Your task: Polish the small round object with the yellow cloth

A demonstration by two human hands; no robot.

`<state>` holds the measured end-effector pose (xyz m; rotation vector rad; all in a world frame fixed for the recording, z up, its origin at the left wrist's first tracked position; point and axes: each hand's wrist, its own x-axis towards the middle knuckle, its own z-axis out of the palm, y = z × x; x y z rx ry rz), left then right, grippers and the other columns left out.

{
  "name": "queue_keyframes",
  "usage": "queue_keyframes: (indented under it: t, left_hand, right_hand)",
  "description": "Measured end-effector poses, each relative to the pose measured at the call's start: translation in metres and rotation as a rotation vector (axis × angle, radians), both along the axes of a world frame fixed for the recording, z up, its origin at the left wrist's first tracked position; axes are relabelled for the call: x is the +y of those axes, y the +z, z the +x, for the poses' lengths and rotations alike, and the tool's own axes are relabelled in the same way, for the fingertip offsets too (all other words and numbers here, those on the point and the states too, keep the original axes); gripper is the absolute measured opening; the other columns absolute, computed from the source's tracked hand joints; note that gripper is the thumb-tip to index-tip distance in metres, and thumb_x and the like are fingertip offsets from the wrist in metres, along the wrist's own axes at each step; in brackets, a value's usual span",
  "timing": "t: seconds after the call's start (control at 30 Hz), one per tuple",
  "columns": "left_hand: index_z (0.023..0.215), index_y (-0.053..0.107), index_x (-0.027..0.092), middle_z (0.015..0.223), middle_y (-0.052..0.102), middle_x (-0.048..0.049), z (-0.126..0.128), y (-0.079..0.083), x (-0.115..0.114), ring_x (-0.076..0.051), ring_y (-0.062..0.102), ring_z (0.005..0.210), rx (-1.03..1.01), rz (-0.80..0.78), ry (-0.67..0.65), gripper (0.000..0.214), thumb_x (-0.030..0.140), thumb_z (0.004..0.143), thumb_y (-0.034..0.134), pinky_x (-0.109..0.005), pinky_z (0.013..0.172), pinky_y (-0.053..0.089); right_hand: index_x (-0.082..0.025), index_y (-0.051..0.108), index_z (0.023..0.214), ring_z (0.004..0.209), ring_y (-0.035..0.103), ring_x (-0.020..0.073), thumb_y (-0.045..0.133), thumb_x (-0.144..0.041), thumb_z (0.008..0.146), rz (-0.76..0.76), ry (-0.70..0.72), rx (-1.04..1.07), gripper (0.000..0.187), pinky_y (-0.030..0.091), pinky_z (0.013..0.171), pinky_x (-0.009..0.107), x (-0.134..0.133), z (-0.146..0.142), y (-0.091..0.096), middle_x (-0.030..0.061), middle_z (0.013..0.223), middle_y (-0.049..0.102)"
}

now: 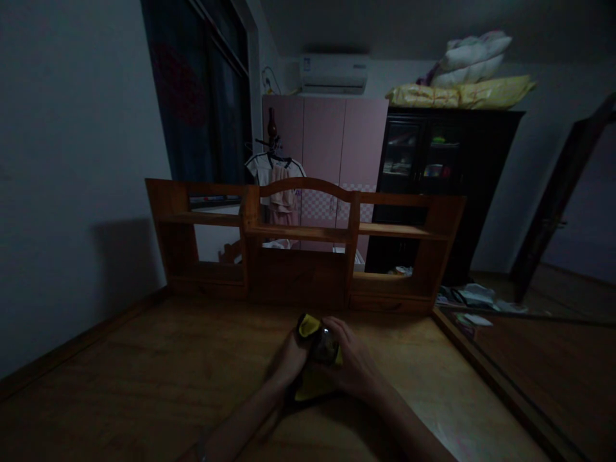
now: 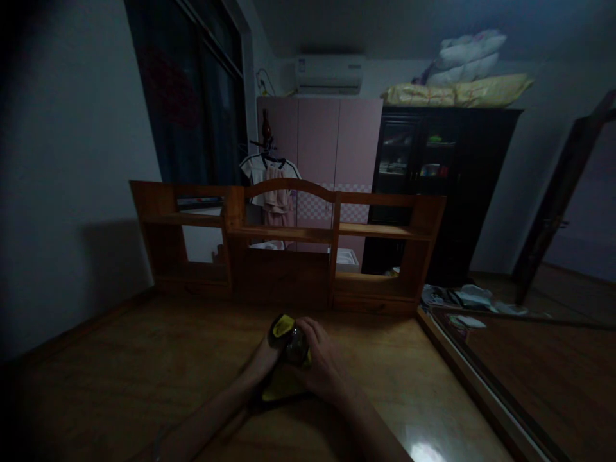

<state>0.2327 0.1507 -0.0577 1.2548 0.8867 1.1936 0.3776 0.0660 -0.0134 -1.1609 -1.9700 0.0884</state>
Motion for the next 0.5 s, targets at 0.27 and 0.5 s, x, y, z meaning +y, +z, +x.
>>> queue_keyframes:
  t: [0.27, 0.5]
  left_hand:
    - [0.099, 0.064, 0.016, 0.099, 0.07, -0.0057, 0.008, 0.0, -0.008, -0.023, 0.065, 0.09, -0.176, -0.108, -0.316, 0.037, 0.013, 0.062, 0.062, -0.033, 0.084, 0.05]
    - [0.107, 0.06, 0.016, 0.102, 0.07, -0.0076, 0.006, -0.008, -0.003, -0.024, 0.063, 0.097, -0.114, -0.053, -0.195, 0.044, 0.01, 0.063, 0.06, -0.034, 0.087, 0.048]
  right_hand:
    - [-0.023, 0.037, 0.13, 0.125, 0.041, 0.0257, 0.064, -0.009, 0.066, 0.062, 0.018, 0.008, 0.071, 0.038, 0.104, 0.044, 0.005, 0.001, -0.005, 0.0103, 0.135, 0.04]
    - [-0.026, 0.035, 0.132, 0.126, 0.04, 0.0252, 0.066, -0.009, 0.066, -0.032, 0.029, -0.025, 0.075, 0.04, 0.102, 0.043, 0.007, -0.001, -0.011, 0.0084, 0.141, 0.033]
